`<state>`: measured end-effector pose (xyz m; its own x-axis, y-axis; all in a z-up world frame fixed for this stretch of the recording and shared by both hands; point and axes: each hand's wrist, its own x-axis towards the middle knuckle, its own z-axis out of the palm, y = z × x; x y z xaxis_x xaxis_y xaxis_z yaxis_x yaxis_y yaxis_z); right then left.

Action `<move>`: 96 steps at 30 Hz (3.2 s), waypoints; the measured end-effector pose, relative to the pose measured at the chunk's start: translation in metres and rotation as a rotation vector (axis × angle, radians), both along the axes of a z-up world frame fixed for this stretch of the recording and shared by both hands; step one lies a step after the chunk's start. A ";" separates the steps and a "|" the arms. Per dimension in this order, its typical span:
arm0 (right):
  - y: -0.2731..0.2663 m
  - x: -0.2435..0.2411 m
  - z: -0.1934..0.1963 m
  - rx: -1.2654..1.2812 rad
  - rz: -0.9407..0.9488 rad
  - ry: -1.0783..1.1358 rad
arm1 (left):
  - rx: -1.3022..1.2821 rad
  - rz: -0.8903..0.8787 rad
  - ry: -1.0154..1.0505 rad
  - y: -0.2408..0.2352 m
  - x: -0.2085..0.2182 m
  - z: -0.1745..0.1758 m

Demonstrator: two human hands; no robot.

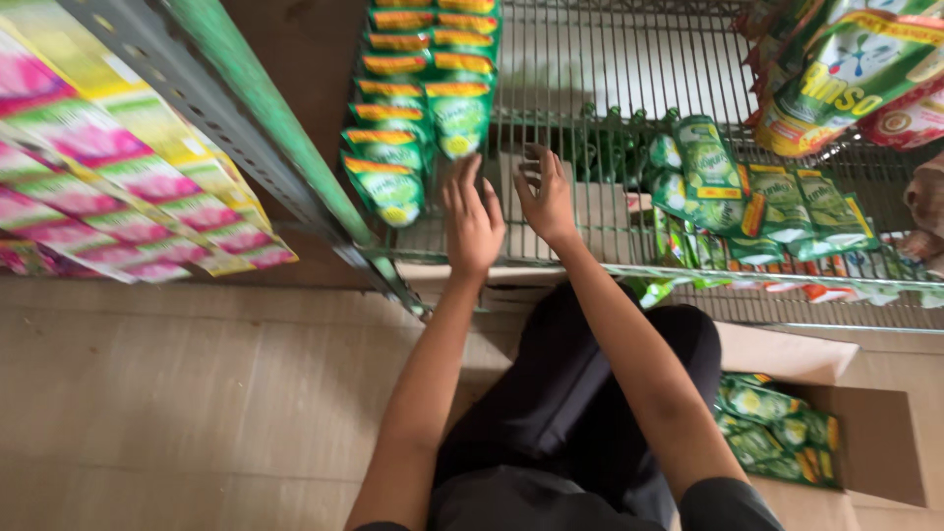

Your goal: The person sits on the floor and repeatedly picks up small green packets of Sunlight dish soap from a cardboard box, then places them onto a metal wire shelf. The person arranges the packets in rows on the shelf.

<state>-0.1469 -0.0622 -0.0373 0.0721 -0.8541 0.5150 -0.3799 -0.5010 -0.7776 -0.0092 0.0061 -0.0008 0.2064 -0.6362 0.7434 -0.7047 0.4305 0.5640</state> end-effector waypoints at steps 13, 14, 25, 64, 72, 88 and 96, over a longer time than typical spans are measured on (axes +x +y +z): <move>-0.002 -0.011 -0.020 -0.030 -0.021 -0.064 | 0.011 0.047 -0.018 0.004 -0.008 0.005; -0.006 -0.008 -0.014 -0.023 -0.020 -0.076 | -0.008 0.057 -0.023 0.000 -0.006 0.010; -0.001 -0.001 -0.011 -0.035 -0.090 -0.062 | 0.010 0.052 -0.033 0.004 -0.009 0.004; 0.057 -0.224 0.013 -0.321 -0.824 0.172 | 0.041 -0.094 -0.086 0.004 -0.005 -0.001; 0.060 -0.221 0.011 -0.233 -0.882 0.200 | 0.138 -0.111 -0.166 0.001 -0.007 -0.001; 0.055 -0.218 0.008 -0.277 -0.893 0.258 | 0.127 -0.163 -0.172 0.003 -0.004 0.008; 0.054 -0.219 0.014 -0.229 -0.894 0.220 | 0.096 -0.118 -0.168 0.003 -0.007 0.016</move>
<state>-0.3661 -0.0080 -0.0235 -0.4446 -0.5195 0.7297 -0.8227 -0.0853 -0.5620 -0.0163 0.0095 0.0148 0.0046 -0.7183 0.6957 -0.7405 0.4651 0.4851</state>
